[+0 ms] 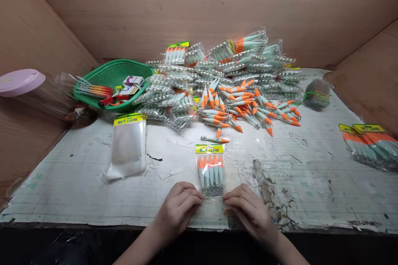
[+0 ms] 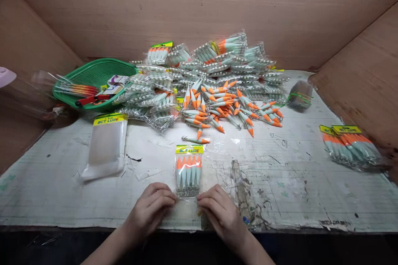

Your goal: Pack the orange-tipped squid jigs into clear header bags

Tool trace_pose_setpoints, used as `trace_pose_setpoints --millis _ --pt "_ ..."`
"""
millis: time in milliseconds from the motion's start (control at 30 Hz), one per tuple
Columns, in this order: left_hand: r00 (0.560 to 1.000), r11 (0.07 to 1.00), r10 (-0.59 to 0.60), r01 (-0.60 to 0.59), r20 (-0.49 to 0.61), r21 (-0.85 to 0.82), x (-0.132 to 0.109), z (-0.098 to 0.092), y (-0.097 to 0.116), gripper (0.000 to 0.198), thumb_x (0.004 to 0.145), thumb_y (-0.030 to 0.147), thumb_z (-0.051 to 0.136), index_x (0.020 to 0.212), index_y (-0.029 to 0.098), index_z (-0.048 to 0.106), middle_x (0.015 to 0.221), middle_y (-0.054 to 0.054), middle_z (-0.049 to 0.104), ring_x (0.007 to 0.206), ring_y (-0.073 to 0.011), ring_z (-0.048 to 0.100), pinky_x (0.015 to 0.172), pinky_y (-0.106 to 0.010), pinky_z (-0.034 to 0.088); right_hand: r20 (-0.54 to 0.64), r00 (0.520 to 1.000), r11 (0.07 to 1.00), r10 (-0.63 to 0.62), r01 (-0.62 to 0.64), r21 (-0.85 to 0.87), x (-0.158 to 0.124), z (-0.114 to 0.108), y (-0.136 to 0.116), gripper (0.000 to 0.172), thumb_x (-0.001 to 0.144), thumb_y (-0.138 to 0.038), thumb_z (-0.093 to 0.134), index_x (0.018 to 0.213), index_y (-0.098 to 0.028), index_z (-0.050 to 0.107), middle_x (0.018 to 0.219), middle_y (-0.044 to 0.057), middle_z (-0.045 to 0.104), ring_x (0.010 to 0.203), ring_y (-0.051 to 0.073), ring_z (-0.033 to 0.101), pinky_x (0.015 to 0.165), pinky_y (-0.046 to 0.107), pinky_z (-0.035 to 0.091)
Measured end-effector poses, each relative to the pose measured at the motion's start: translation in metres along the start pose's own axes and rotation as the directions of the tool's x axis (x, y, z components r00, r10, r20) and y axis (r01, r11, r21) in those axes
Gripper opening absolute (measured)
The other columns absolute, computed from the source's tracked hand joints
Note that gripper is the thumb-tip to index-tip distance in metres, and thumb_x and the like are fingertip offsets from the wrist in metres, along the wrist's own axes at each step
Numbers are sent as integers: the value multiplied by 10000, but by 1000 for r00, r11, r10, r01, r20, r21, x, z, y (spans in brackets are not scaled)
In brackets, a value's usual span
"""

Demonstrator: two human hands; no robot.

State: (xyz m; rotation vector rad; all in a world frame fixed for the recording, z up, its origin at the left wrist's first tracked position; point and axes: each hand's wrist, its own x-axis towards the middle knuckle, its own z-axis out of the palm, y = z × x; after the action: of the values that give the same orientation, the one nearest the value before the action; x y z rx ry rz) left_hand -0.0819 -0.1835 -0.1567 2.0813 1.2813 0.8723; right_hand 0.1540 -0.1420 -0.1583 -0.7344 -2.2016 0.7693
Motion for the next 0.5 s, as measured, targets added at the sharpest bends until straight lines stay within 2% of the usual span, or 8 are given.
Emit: trace_pose_setpoints --millis 100,233,367,500 --pt "980 990 -133 138 -146 28 -6 12 9 174 884 111 440 807 200 568 742 -46 650 739 -176 559 661 -307 471 -99 960 965 264 -261 38 -6 10 -8 155 921 -137 445 858 -204 570 740 37 620 707 169 551 623 307 468" --pt "905 937 -324 348 -275 40 -3 28 17 158 898 160 447 764 199 520 709 -29 585 689 -170 529 625 -293 428 -232 841 867 489 -497 24 -5 28 -16 210 944 -244 439 766 -210 546 694 22 563 674 170 515 612 298 429" --pt "852 880 -428 468 -303 74 3 36 19 172 903 217 441 751 204 521 706 -26 580 689 -185 533 654 -318 415 -328 764 807 556 -591 -8 3 41 -19 238 938 -300 447 741 -208 544 700 20 543 667 170 518 601 291 418" --pt "788 797 -570 599 -234 75 16 30 24 190 863 267 481 682 208 492 661 -10 586 666 -187 561 654 -318 418 -399 723 771 564 -634 -61 10 46 -17 192 902 -288 480 726 -214 498 658 6 531 626 167 500 575 290 401"
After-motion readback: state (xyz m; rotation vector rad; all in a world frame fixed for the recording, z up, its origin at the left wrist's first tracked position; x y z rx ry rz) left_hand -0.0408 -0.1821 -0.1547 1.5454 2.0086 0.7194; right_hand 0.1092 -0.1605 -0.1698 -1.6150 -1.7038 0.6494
